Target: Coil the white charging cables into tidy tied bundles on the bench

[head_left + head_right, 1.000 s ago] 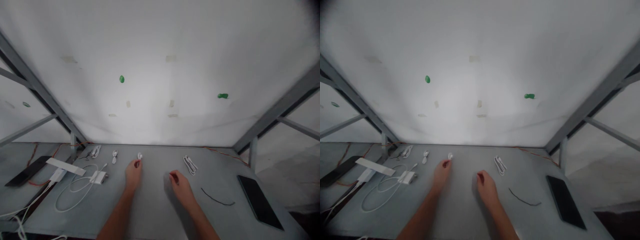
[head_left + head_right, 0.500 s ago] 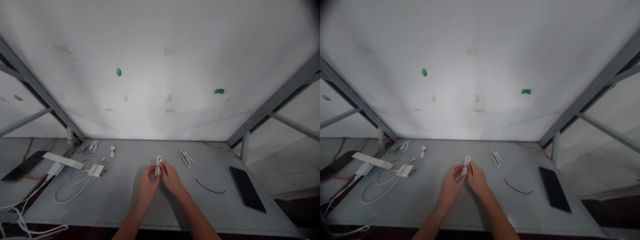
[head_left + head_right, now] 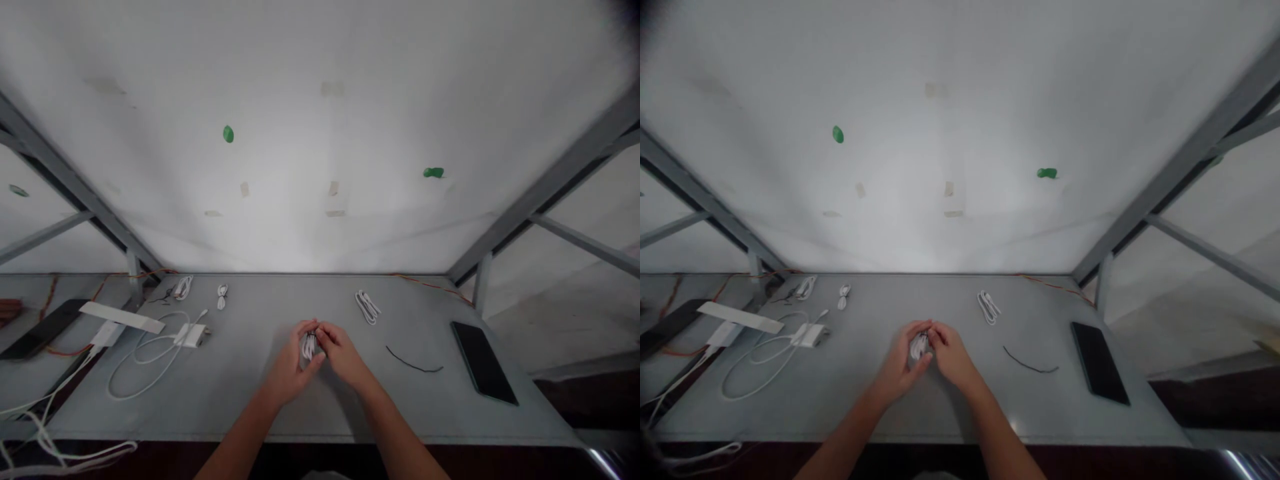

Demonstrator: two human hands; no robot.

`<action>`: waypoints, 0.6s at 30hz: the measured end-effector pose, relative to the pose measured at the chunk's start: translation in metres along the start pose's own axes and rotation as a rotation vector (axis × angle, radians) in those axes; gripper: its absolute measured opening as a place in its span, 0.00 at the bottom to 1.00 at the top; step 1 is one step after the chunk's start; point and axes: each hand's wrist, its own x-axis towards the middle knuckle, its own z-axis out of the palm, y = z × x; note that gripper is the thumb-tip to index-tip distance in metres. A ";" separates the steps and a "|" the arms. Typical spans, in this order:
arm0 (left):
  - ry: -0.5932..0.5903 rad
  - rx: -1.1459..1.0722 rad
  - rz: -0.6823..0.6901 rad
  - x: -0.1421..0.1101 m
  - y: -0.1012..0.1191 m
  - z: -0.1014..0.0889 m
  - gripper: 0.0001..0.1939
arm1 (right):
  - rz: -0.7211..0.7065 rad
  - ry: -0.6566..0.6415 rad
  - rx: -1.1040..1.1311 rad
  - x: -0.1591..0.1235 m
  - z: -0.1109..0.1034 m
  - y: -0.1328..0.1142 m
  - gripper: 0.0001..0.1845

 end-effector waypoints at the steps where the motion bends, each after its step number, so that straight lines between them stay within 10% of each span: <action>1: -0.035 -0.007 -0.017 0.001 -0.002 0.000 0.33 | -0.010 -0.009 -0.006 -0.002 -0.001 -0.005 0.22; 11: 0.110 -0.770 -0.548 0.006 0.010 0.013 0.30 | -0.194 0.004 -0.504 -0.016 -0.013 -0.017 0.12; 15: 0.235 -0.562 -0.212 0.004 0.008 0.003 0.28 | -0.107 0.021 -0.462 -0.018 -0.012 -0.013 0.13; 18: 0.019 -0.043 0.112 -0.002 -0.001 0.000 0.34 | -0.054 -0.055 -0.151 -0.019 -0.010 -0.017 0.16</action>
